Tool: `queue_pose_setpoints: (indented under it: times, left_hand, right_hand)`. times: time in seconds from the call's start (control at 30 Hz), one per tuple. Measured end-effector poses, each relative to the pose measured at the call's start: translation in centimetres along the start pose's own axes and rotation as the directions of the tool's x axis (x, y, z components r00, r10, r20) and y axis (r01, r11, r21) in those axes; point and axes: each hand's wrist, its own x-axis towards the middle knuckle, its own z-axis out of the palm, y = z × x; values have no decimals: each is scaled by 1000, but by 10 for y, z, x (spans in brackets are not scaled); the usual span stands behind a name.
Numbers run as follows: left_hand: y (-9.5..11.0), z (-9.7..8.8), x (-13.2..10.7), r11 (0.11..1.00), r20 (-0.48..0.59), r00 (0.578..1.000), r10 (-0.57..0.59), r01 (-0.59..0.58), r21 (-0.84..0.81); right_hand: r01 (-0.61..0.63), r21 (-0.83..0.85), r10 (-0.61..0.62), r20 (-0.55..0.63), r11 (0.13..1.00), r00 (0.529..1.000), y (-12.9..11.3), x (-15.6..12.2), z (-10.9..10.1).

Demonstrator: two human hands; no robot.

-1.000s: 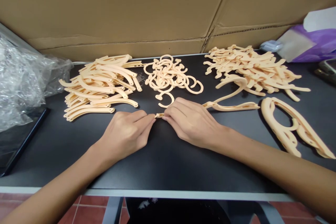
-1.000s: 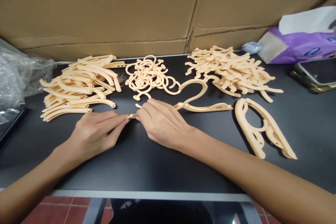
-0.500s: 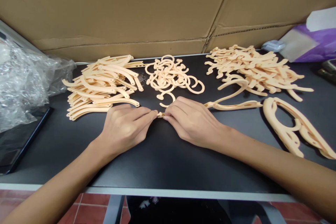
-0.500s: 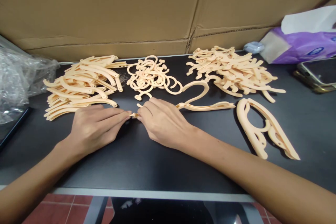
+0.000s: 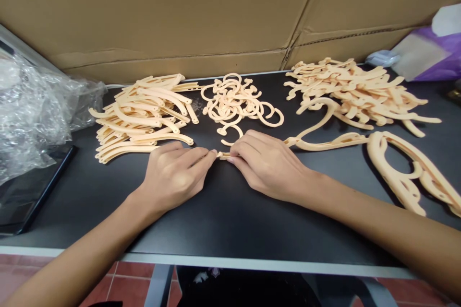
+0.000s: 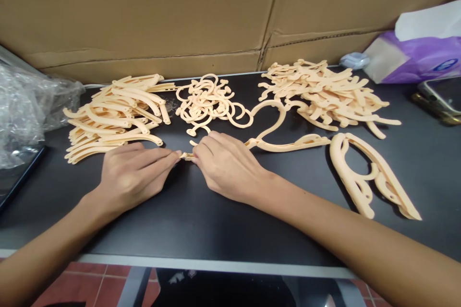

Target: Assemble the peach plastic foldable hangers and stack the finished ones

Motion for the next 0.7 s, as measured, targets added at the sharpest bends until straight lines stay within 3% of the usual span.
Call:
queue_pose_setpoints:
  times: [0.27, 0.5, 0.7]
  left_hand:
    - [2, 7, -2, 999, -27, 999, -19, 18, -36]
    - [5, 10, -4, 996, -3, 999, -32, 32, -80]
    - [3, 12, -3, 994, 33, 998, -54, 57, -97]
  right_hand:
    - [-55, 76, 54, 12, 996, 998, 2, 0, -1]
    - [6, 33, -7, 22, 999, 1000, 0, 1, 2]
    - [-20, 4, 20, 11, 1000, 1000, -1, 1, 3]
